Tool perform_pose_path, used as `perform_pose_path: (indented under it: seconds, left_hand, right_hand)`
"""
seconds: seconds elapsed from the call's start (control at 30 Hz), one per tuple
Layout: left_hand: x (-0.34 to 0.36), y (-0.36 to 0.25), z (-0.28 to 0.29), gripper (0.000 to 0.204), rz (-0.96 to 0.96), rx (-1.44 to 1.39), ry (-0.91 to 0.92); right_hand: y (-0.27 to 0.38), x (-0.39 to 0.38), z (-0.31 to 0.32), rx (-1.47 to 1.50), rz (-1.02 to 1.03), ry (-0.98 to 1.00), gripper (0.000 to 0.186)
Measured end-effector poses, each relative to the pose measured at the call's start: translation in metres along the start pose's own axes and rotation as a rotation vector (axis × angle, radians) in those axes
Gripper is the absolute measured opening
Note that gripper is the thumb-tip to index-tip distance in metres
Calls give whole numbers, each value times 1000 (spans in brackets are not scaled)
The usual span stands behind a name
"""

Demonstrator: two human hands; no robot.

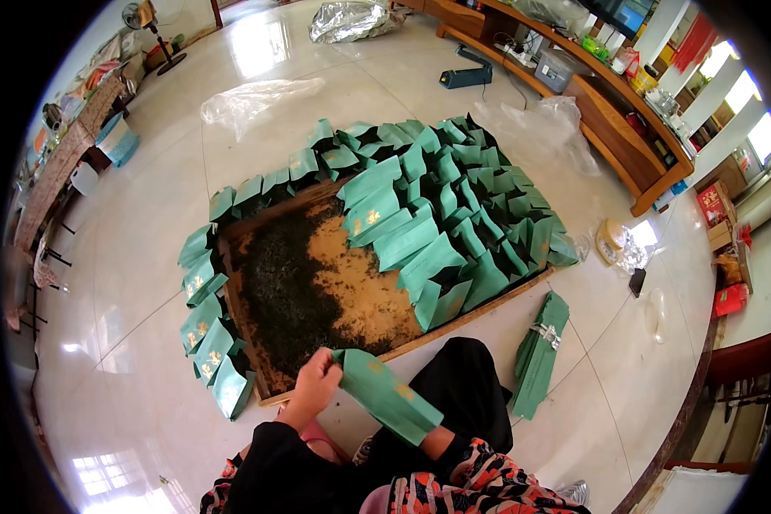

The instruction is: The person scoops loose tea leaves from a wooden tray into small green paper packets by hand. They fold the top of each packet to seal it and place the finished packet on a growing stack to the right.

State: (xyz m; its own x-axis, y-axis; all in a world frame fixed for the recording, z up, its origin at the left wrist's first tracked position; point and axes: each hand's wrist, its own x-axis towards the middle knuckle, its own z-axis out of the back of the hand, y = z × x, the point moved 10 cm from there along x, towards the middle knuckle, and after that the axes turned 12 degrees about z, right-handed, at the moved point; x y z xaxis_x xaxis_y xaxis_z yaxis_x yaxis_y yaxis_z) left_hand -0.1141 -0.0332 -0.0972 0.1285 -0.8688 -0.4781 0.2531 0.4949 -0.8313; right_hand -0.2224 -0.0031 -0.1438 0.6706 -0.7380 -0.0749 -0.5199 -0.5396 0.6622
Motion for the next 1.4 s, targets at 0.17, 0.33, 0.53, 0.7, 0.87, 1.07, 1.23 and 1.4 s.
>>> perform_pose_path:
  seconds: [0.17,0.33,0.53,0.7,0.87,1.07,1.23,1.4]
  left_hand:
    - [4,-1,-5,9,51,-165,52]
    - [13,1,12,20,-10,-24,-91]
    - [16,37,-18,11,390,-1026,208]
    - [12,51,-25,21,407,-911,309]
    - [-1,47,-31,27,422,-849,398]
    - [-13,15,-33,26,403,-839,448]
    - [10,36,-2,32,218,-1115,242]
    - [-13,-34,72,52,-111,-887,-20]
  right_hand:
    - [5,-23,1,20,-15,-11,33]
    - [2,-30,-2,41,-21,-8,34]
    - [-2,-11,-8,52,-22,17,35]
    - [-1,-13,-9,55,-43,33,36]
    - [2,-12,-8,43,-54,41,37]
    - [-7,-14,-14,40,-98,58,39]
    - [-10,-14,-19,43,-115,69,40]
    - [-8,-20,-15,52,-112,63,41]
